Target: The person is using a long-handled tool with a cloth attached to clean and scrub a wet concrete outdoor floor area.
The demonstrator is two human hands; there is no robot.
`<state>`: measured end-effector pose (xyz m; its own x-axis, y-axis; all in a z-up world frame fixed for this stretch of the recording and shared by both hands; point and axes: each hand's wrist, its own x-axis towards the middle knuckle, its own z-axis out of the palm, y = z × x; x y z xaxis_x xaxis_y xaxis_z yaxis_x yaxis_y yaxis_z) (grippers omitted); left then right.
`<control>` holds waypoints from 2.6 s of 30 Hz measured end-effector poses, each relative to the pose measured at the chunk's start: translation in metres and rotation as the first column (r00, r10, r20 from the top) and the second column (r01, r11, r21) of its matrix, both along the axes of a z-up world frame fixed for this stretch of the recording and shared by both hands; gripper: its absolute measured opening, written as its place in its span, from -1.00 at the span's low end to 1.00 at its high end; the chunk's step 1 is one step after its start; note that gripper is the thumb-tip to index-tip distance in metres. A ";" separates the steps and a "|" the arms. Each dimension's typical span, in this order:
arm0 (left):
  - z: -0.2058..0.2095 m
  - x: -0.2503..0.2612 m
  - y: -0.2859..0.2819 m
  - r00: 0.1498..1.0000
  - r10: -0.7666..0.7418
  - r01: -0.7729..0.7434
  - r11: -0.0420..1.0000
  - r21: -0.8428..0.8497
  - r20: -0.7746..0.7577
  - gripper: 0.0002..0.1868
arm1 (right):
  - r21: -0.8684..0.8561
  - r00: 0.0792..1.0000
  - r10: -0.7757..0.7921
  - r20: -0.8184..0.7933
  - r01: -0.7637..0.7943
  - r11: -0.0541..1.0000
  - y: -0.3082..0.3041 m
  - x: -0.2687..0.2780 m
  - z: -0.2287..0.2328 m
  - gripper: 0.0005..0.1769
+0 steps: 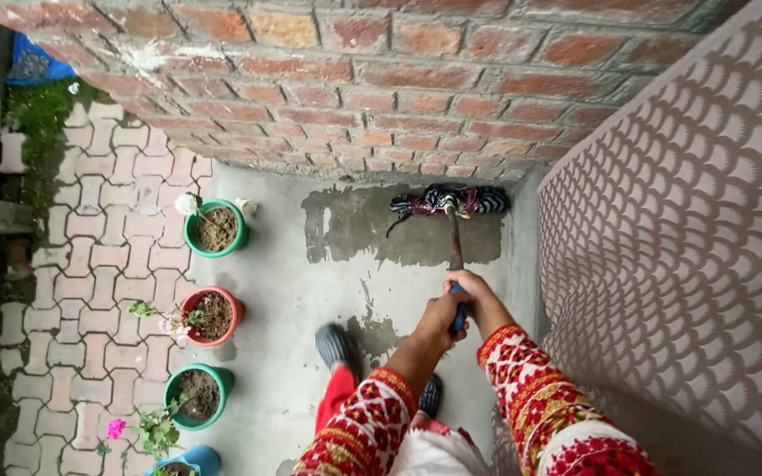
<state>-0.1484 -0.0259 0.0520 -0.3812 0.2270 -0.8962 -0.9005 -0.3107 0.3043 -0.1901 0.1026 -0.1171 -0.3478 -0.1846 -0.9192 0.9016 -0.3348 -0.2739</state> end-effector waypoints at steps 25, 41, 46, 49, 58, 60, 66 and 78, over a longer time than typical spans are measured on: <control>-0.017 -0.150 -0.306 0.978 0.078 -0.084 0.996 0.023 0.196 -0.83 | -0.335 0.986 0.149 -0.075 -0.166 0.928 -0.305 -0.138 -0.079 -0.73; 0.032 -0.167 -0.264 0.977 -0.173 0.171 0.985 0.028 0.128 -0.73 | -0.283 0.999 -0.038 -0.024 0.030 0.959 -0.254 -0.139 -0.044 -0.81; 0.030 -0.141 -0.187 0.955 -0.262 0.263 0.965 0.012 0.142 -0.70 | -0.218 0.992 -0.120 -0.032 0.111 0.970 -0.191 -0.109 0.035 -0.79; 0.034 -0.138 -0.130 0.937 -0.322 0.322 0.947 0.023 0.139 -0.68 | -0.115 0.979 -0.198 0.051 0.203 0.973 -0.138 -0.104 0.075 -0.74; 0.056 -0.146 0.029 0.903 -0.383 0.394 0.919 -0.022 0.197 -0.72 | -0.082 0.948 -0.312 0.066 0.317 0.945 0.020 -0.093 0.086 -0.78; 0.026 -0.150 0.061 0.920 -0.356 0.354 0.934 0.037 0.166 -0.77 | 0.000 0.964 -0.245 0.100 0.246 0.969 0.055 -0.099 0.044 -0.69; -0.020 -0.163 0.106 0.970 -0.223 0.215 0.973 0.085 0.100 -0.81 | -0.086 0.966 -0.139 -0.220 0.122 0.989 0.091 -0.116 0.063 -0.70; 0.115 -0.176 0.059 0.718 -0.241 0.087 0.962 -0.259 -0.653 -0.40 | 0.084 0.947 0.069 -0.312 -0.045 0.995 0.101 -0.129 0.161 -0.44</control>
<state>-0.3247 0.0327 0.1673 -0.8730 0.1942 -0.4475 -0.4632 -0.0425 0.8852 -0.3193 0.2033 0.0444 -0.6122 -0.1479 -0.7767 0.7826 -0.2532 -0.5687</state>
